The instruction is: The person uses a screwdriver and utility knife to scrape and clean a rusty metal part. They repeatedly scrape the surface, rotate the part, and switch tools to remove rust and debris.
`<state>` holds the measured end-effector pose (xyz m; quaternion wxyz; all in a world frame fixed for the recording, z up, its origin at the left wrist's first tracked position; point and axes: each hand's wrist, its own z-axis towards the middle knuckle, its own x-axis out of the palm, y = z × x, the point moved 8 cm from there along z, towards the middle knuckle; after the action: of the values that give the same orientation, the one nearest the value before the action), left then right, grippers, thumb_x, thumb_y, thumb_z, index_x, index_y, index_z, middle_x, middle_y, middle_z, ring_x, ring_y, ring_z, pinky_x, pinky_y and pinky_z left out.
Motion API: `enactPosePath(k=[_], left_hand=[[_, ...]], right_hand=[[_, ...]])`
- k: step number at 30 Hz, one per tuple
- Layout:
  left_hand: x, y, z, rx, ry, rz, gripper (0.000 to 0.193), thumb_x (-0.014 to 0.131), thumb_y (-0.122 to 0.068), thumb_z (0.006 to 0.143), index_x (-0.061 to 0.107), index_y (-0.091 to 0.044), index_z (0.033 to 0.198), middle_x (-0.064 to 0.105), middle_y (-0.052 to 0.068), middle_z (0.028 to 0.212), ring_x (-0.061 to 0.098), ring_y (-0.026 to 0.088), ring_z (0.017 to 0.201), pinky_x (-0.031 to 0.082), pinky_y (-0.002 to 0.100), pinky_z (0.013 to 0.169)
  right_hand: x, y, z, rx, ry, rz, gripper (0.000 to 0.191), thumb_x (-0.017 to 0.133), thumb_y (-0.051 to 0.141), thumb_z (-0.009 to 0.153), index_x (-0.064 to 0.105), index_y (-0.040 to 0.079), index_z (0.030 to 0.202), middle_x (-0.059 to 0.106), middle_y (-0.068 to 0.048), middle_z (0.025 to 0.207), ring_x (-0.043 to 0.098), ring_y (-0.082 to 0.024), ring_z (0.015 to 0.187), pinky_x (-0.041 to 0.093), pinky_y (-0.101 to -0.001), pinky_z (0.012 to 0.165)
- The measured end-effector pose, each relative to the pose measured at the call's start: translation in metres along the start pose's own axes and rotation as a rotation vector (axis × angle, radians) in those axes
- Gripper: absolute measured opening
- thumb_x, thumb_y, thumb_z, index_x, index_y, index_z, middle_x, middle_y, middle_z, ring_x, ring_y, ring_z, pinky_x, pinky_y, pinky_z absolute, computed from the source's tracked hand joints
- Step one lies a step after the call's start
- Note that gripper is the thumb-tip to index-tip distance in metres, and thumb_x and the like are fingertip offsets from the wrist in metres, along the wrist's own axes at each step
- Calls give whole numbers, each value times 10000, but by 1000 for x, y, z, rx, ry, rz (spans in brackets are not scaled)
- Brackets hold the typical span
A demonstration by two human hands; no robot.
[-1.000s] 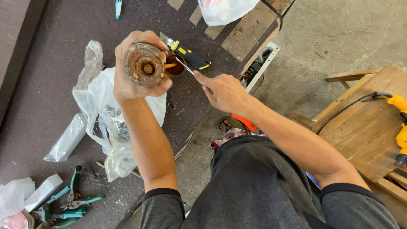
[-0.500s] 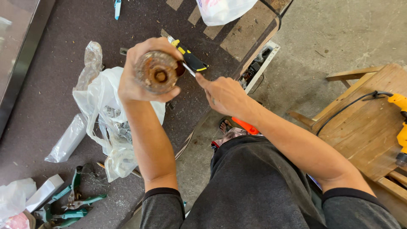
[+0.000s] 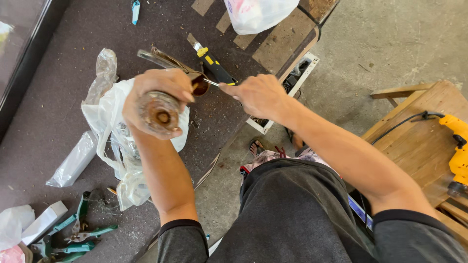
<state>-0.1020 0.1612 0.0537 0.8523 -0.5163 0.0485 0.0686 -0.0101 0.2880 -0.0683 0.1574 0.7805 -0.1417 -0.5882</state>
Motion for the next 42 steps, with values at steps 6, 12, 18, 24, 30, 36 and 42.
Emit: enactPosePath(k=[6, 12, 18, 24, 30, 36, 42], left_hand=[[18, 8, 19, 30, 144, 77, 610, 936, -235, 673, 683, -35, 1191, 696, 24, 912, 657, 106, 773, 516, 282, 715], [34, 24, 38, -73, 161, 228, 630, 921, -174, 643, 694, -43, 1216, 699, 52, 1016, 684, 179, 887, 536, 287, 753], [27, 35, 52, -149, 162, 16, 643, 920, -112, 662, 670, -34, 1248, 725, 75, 1176, 732, 145, 993, 613, 295, 897], [34, 45, 54, -110, 280, -57, 619, 910, -133, 694, 678, -34, 1260, 747, 95, 1117, 756, 182, 956, 627, 316, 895], [51, 46, 44, -67, 434, -115, 634, 913, -249, 690, 681, 7, 1221, 753, 78, 994, 759, 140, 748, 593, 246, 647], [28, 16, 34, 55, 393, 1, 616, 917, -279, 689, 684, -25, 1200, 737, 140, 1114, 733, 224, 922, 581, 304, 823], [31, 26, 33, -17, 420, -141, 652, 936, -289, 709, 677, 12, 1227, 740, 135, 1125, 762, 194, 921, 629, 304, 819]], right_hand=[[-3, -6, 0, 42, 65, -85, 576, 531, 148, 983, 457, 313, 1529, 706, -135, 729, 715, -285, 603, 568, -430, 525], [1, -15, -14, 43, 61, -292, 211, 637, 199, 890, 767, 176, 1054, 724, -114, 809, 732, -297, 734, 584, -448, 622], [-7, -4, -17, -80, -61, -275, 454, 521, 160, 943, 633, 261, 1372, 701, -113, 666, 717, -315, 593, 561, -454, 532], [6, -25, 0, -179, 4, -401, 207, 538, 163, 953, 735, 202, 1004, 685, -74, 663, 703, -282, 613, 556, -443, 537], [24, -21, 14, -258, -13, -394, 145, 560, 191, 988, 704, 198, 1003, 643, -14, 688, 631, -166, 550, 526, -351, 460], [8, -27, 18, -77, 244, -559, 676, 475, 147, 1035, 359, 510, 1594, 642, -49, 642, 620, -136, 481, 541, -280, 447], [-24, 1, 21, -242, 107, -609, 496, 472, 254, 1063, 445, 485, 1501, 632, -17, 602, 610, -159, 483, 517, -316, 464]])
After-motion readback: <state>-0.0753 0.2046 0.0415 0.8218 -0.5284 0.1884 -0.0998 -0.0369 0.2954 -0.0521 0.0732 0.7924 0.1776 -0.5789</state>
